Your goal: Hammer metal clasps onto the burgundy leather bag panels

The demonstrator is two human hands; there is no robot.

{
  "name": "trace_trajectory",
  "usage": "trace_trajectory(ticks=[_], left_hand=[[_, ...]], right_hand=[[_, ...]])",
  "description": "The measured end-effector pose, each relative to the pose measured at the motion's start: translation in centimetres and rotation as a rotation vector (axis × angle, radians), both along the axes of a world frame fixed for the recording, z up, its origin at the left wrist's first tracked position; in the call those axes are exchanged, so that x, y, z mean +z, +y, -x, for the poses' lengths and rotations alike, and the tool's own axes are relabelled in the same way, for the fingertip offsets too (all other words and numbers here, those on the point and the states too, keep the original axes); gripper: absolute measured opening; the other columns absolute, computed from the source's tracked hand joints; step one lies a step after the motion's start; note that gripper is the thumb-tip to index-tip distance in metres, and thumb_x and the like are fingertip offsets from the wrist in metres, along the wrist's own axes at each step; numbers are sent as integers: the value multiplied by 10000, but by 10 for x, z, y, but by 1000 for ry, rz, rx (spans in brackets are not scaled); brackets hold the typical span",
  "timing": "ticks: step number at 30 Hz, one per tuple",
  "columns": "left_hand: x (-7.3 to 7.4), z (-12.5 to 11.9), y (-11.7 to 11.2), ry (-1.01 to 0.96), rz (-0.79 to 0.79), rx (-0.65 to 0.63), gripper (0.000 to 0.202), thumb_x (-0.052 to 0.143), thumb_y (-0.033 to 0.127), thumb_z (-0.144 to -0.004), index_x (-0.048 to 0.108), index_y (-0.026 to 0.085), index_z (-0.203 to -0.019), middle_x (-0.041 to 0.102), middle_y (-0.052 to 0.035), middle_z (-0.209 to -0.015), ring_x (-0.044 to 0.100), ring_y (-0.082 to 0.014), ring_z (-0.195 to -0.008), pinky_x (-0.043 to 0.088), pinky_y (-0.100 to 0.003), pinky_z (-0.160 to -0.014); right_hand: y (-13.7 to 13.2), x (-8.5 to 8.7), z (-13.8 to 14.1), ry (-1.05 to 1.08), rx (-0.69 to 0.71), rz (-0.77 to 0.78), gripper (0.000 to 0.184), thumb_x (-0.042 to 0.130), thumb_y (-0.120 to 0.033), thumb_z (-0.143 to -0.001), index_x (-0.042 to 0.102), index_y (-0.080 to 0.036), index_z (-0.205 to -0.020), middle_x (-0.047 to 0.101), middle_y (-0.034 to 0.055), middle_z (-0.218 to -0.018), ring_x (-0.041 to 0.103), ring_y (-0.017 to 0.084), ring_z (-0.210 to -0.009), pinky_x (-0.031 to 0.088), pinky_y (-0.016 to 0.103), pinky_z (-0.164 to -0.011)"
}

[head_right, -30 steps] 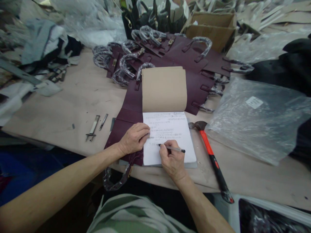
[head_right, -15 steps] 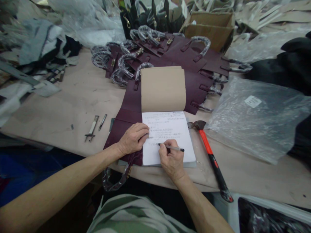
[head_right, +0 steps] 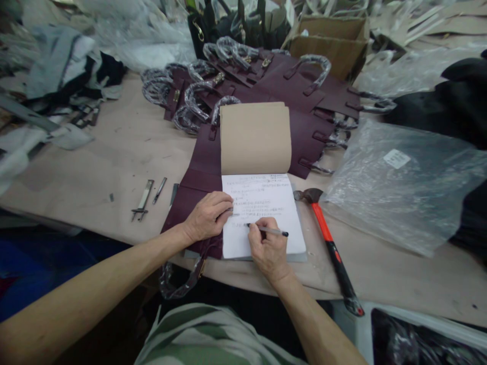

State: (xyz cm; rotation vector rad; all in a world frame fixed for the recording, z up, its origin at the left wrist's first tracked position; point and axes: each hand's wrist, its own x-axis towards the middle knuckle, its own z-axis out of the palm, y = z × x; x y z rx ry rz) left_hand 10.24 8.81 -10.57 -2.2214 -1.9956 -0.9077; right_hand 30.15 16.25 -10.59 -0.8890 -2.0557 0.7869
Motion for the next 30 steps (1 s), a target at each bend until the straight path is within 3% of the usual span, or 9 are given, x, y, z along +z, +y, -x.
trace_trajectory(ticks=[15,30], left_hand=[[2,-1,0,-4,4,1,94,532,155,-921,624,157,-902,660,-90,-1013,573,-225,-948,486,-381,-842],[-1,1,-1,-9,26,7,108,524,167,-928,631,164,-911,659,-95,-1037,575,-230,-978,487,-391,-860]], right_hand=[[-1,1,0,16,14,-40,125,572,-253,-881,536,-216,-767,531,-47,-598,487,113,-498,381,248,-500],[-2,1,-2,1,-6,-7,155,554,-297,-881,530,-222,-748,519,-44,-580,471,117,-486,372,255,-488]])
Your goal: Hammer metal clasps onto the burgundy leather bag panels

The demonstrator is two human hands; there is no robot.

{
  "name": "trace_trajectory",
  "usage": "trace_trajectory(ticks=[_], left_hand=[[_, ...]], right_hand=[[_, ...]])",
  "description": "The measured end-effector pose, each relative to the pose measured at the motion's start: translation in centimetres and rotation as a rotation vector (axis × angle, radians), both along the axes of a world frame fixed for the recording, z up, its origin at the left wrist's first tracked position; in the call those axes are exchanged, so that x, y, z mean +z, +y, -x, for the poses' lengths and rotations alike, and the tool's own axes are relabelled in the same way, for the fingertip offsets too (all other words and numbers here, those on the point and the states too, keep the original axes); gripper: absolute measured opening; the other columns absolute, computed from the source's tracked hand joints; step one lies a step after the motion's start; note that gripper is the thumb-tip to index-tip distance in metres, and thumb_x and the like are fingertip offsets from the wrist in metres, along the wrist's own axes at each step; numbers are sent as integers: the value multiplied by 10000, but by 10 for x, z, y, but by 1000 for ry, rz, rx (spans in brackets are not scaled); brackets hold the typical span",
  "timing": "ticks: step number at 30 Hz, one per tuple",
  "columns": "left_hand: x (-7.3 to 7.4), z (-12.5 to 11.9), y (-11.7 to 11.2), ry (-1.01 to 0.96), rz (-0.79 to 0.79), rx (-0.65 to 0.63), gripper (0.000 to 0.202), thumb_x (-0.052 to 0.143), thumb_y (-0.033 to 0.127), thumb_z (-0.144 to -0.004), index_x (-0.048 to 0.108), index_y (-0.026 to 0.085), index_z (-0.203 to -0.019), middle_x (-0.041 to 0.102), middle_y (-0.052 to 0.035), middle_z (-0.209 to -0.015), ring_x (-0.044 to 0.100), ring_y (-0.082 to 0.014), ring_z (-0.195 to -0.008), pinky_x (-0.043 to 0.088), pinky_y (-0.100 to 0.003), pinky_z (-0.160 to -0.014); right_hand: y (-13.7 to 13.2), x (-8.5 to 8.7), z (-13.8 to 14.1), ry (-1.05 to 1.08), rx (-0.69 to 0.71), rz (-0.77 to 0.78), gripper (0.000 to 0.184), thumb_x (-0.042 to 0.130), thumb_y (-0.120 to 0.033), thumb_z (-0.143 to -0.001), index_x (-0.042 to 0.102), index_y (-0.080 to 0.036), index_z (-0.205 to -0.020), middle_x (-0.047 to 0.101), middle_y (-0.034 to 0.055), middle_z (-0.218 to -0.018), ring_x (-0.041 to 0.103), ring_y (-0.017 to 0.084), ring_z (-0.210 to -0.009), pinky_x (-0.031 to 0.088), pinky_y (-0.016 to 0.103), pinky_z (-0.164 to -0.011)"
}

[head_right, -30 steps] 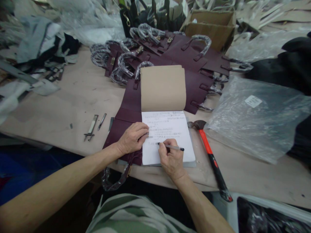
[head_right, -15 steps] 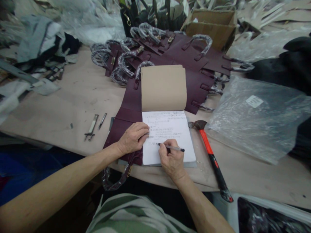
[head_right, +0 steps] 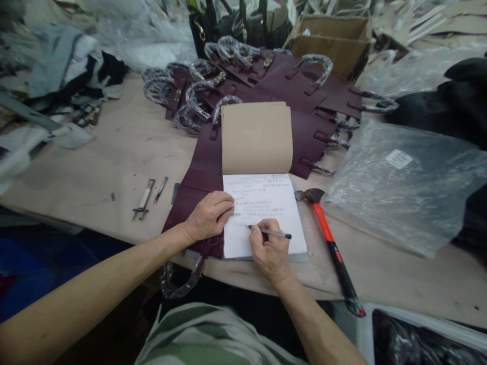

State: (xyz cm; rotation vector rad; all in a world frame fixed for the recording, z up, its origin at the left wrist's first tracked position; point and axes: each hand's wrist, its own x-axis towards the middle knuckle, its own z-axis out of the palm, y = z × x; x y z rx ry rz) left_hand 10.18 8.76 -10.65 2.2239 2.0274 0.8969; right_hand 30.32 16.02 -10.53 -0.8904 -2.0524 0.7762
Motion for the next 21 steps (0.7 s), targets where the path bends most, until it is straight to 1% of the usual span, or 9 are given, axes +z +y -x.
trace_trajectory(ticks=[4,10,16,21], left_hand=[[0,0,0,-6,-3,-6,105,524,158,-925,628,163,-911,659,-94,-1031,573,-230,-977,486,-387,-858],[0,0,0,1,-20,-9,92,533,155,-920,624,159,-903,659,-92,-1023,577,-231,-964,486,-385,-850],[2,-1,1,15,-30,-9,96,533,152,-923,627,152,-900,662,-94,-1016,573,-226,-954,481,-373,-839],[0,0,1,14,-25,-10,104,526,159,-926,627,159,-900,661,-94,-1020,573,-224,-963,480,-375,-847]], right_hand=[[1,0,0,9,34,-31,145,555,-277,-878,535,-220,-746,519,-43,-580,478,117,-494,375,253,-490],[-1,2,-1,10,-7,-31,157,557,-279,-883,529,-219,-740,518,-44,-596,465,113,-488,368,253,-491],[0,-4,-2,48,-58,-12,144,567,-276,-882,536,-213,-757,522,-47,-595,470,110,-482,377,249,-495],[1,-4,-1,36,-42,7,157,567,-296,-881,537,-214,-750,516,-54,-575,470,112,-473,374,248,-488]])
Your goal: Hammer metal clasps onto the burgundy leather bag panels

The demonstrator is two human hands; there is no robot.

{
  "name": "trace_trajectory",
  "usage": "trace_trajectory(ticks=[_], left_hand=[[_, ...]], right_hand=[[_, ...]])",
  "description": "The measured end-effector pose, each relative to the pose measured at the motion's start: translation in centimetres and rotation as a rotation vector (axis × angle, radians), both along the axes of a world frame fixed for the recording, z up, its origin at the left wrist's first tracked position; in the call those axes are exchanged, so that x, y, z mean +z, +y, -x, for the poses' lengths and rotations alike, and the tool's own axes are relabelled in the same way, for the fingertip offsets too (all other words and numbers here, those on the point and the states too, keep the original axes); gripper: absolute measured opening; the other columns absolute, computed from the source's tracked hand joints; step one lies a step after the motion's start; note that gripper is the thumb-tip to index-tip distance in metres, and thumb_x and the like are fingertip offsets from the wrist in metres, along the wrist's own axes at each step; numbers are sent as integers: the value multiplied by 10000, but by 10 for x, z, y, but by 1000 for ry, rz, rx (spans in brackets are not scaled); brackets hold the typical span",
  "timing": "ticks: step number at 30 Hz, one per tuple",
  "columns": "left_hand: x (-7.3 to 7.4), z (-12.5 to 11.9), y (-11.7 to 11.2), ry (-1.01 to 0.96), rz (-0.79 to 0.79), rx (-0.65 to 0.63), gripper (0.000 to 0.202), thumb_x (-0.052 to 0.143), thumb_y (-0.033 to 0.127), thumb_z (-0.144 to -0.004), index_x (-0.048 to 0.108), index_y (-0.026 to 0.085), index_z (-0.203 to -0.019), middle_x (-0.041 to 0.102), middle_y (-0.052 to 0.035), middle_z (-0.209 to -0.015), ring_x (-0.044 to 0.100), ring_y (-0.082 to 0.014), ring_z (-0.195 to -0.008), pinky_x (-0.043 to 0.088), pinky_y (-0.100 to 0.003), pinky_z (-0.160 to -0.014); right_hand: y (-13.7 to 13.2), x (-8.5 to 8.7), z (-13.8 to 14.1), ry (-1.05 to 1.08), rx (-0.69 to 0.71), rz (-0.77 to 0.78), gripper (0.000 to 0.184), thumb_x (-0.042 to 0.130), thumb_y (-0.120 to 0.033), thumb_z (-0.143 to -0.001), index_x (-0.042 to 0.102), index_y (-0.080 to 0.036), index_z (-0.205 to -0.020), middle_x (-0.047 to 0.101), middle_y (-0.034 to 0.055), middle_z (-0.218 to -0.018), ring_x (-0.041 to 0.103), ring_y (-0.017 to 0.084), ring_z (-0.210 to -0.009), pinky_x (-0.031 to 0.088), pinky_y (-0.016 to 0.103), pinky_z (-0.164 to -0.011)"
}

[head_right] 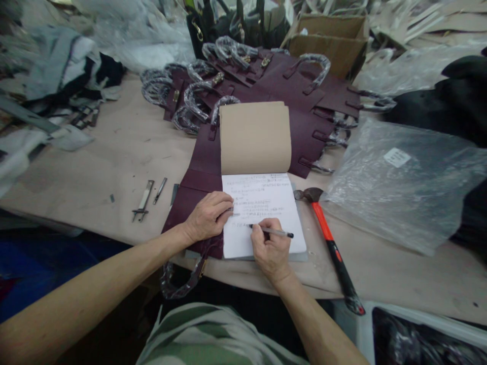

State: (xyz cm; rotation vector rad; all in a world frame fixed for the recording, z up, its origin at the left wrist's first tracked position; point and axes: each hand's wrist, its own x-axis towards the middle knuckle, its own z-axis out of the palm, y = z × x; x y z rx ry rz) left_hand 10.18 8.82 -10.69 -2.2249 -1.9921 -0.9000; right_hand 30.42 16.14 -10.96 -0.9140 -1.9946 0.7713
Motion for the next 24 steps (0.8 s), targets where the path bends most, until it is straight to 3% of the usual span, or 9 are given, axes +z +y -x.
trace_trajectory(ticks=[24], left_hand=[[0,0,-1,-13,0,0,104,532,160,-927,634,159,-903,663,-93,-1027,578,-227,-971,487,-381,-842]], right_hand=[[2,3,1,-38,6,-57,160,555,-282,-880,539,-212,-737,517,-52,-574,474,109,-477,369,244,-492]])
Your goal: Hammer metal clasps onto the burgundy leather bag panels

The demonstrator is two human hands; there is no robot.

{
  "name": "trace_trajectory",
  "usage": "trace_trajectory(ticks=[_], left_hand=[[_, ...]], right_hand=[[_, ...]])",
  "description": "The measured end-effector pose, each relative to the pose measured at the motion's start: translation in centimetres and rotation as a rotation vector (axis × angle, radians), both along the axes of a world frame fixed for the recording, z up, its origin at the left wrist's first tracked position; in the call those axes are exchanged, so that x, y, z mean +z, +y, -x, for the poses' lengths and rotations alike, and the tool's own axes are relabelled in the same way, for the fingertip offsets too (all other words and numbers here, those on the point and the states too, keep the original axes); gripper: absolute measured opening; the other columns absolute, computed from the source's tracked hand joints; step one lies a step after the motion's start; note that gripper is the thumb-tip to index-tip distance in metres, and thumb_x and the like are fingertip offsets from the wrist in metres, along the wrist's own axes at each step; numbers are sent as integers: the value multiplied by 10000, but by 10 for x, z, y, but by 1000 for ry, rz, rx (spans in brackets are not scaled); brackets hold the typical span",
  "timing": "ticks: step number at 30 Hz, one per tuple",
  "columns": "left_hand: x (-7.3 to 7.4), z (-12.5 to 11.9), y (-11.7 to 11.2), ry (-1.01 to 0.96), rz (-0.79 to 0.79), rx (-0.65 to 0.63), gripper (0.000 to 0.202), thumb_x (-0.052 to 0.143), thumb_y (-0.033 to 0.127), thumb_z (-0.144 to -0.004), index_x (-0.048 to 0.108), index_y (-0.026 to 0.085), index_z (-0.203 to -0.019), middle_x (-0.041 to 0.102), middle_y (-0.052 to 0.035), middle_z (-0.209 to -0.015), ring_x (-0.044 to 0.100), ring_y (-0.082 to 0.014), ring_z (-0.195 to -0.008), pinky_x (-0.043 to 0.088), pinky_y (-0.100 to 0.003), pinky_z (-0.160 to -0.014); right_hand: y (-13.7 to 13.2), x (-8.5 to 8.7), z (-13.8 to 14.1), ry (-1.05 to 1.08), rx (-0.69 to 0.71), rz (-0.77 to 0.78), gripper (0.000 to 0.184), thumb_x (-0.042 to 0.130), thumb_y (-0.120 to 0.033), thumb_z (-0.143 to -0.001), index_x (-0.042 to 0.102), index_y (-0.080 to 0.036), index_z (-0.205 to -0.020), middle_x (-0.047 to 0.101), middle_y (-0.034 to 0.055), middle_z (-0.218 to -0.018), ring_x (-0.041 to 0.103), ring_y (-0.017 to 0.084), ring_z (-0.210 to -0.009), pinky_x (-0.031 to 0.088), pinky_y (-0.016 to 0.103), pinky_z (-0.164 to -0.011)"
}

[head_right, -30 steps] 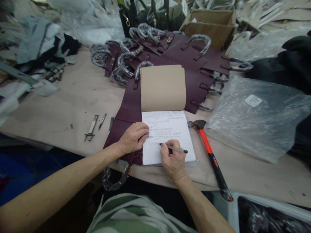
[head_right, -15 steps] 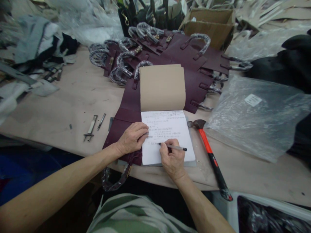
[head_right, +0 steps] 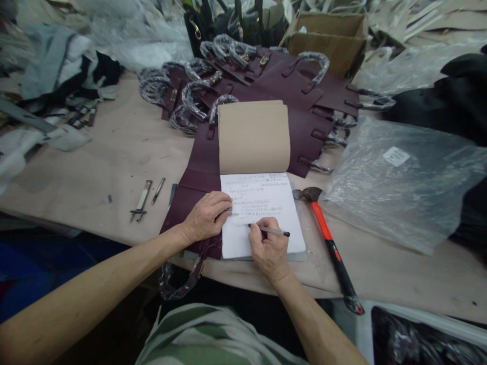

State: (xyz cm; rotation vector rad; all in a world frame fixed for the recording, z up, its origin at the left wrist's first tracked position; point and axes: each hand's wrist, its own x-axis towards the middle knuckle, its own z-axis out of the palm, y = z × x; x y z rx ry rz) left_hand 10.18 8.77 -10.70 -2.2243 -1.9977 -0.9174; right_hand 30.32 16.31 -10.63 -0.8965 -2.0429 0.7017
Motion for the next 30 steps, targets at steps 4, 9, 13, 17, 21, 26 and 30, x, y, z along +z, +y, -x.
trace_trajectory(ticks=[4,9,13,17,21,26,30], left_hand=[[0,0,1,-2,-4,-5,92,543,154,-923,632,148,-900,662,-95,-1019,578,-231,-963,487,-382,-842],[0,0,2,0,4,-7,93,544,157,-925,634,146,-904,662,-98,-1023,580,-233,-968,489,-384,-846],[1,0,1,2,6,-1,99,538,160,-928,633,151,-906,663,-97,-1027,581,-229,-967,488,-382,-845],[1,0,1,5,9,5,105,531,169,-933,633,158,-909,663,-96,-1027,583,-227,-966,488,-382,-844],[0,0,1,1,10,2,105,530,162,-931,632,159,-907,662,-96,-1034,582,-229,-969,489,-386,-850],[0,0,0,0,11,3,99,535,166,-930,633,162,-919,661,-96,-1039,584,-233,-983,492,-394,-860],[1,0,1,4,5,3,106,532,169,-934,634,158,-906,661,-99,-1032,581,-231,-970,494,-388,-847]], right_hand=[[-1,1,1,4,-6,-4,159,558,-279,-878,537,-213,-734,516,-53,-573,479,109,-479,375,243,-495],[-1,1,0,1,-2,8,167,561,-273,-877,533,-213,-724,519,-53,-574,480,107,-470,367,243,-485],[-1,2,0,3,14,-11,164,559,-264,-875,532,-212,-722,513,-55,-574,480,104,-467,366,242,-485],[-1,2,-1,-11,-8,-1,171,555,-283,-879,528,-215,-724,521,-48,-585,485,112,-479,376,249,-495],[-1,1,-1,-1,-18,-1,163,557,-290,-884,535,-213,-742,532,-45,-597,487,114,-487,381,249,-497],[-1,3,0,-14,-9,11,162,555,-281,-881,526,-216,-735,533,-43,-595,486,115,-484,388,251,-501],[-1,4,0,-32,-29,12,177,547,-307,-884,528,-220,-731,531,-38,-586,488,123,-487,389,257,-504]])
